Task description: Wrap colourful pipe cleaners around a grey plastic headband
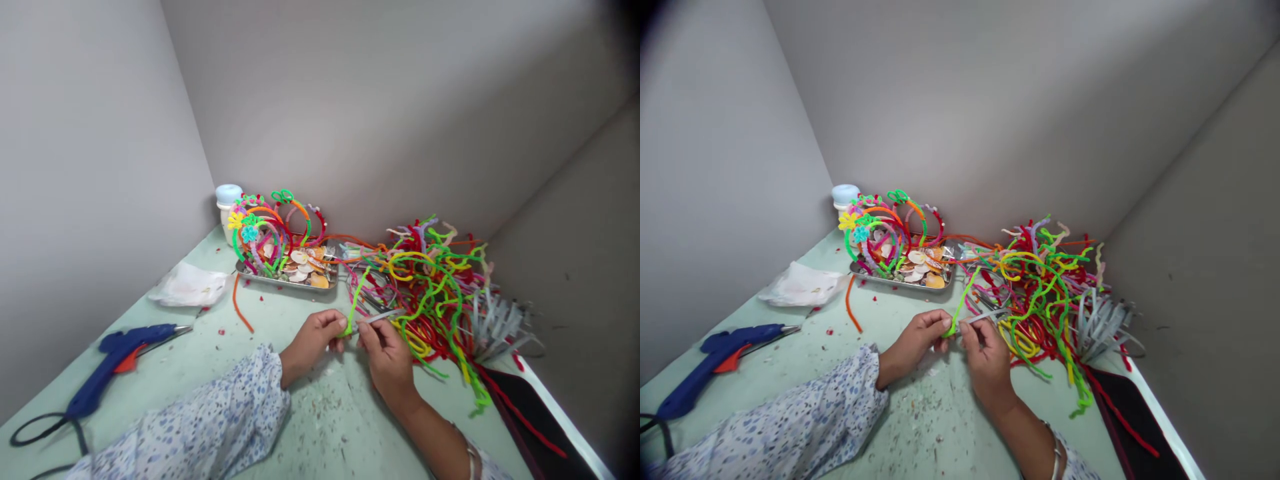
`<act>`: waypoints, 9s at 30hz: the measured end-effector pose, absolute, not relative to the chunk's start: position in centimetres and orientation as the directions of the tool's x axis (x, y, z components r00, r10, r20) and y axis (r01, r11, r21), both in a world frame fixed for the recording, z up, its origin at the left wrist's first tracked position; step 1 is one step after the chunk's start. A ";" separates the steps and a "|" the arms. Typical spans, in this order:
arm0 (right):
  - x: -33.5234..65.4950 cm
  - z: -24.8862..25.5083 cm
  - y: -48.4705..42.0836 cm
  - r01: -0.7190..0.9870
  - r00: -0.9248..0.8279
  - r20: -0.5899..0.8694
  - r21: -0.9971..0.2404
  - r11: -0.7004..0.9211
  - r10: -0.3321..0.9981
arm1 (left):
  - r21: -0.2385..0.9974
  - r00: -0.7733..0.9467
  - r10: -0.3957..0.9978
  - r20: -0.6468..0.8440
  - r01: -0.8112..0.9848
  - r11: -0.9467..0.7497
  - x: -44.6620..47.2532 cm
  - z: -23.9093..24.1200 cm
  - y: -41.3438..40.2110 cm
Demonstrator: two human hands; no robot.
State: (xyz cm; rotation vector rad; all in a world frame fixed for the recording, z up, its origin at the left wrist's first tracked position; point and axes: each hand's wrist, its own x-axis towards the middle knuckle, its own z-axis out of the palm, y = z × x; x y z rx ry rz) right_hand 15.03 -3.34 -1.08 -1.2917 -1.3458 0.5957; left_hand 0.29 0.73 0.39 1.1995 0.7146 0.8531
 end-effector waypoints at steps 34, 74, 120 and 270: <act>14.7 -0.4 -3.4 0.245 0.275 0.243 -0.953 0.177 0.930 | 0.965 0.181 0.964 0.197 0.136 -0.223 0.6 1.0 -0.6; 14.6 -0.2 -3.6 0.308 0.211 0.313 -0.921 0.240 0.926 | 0.926 0.313 0.912 0.267 0.178 -0.332 0.3 0.8 -0.7; 14.6 -0.5 -2.9 0.177 0.103 0.140 -0.977 0.120 0.985 | 0.988 0.357 0.929 0.097 -0.149 -0.046 0.4 -0.4 0.2; 15.1 -0.2 -3.3 0.151 0.184 0.275 -0.957 0.249 0.944 | 0.953 0.381 0.915 0.132 0.205 -0.223 0.8 -0.6 -0.6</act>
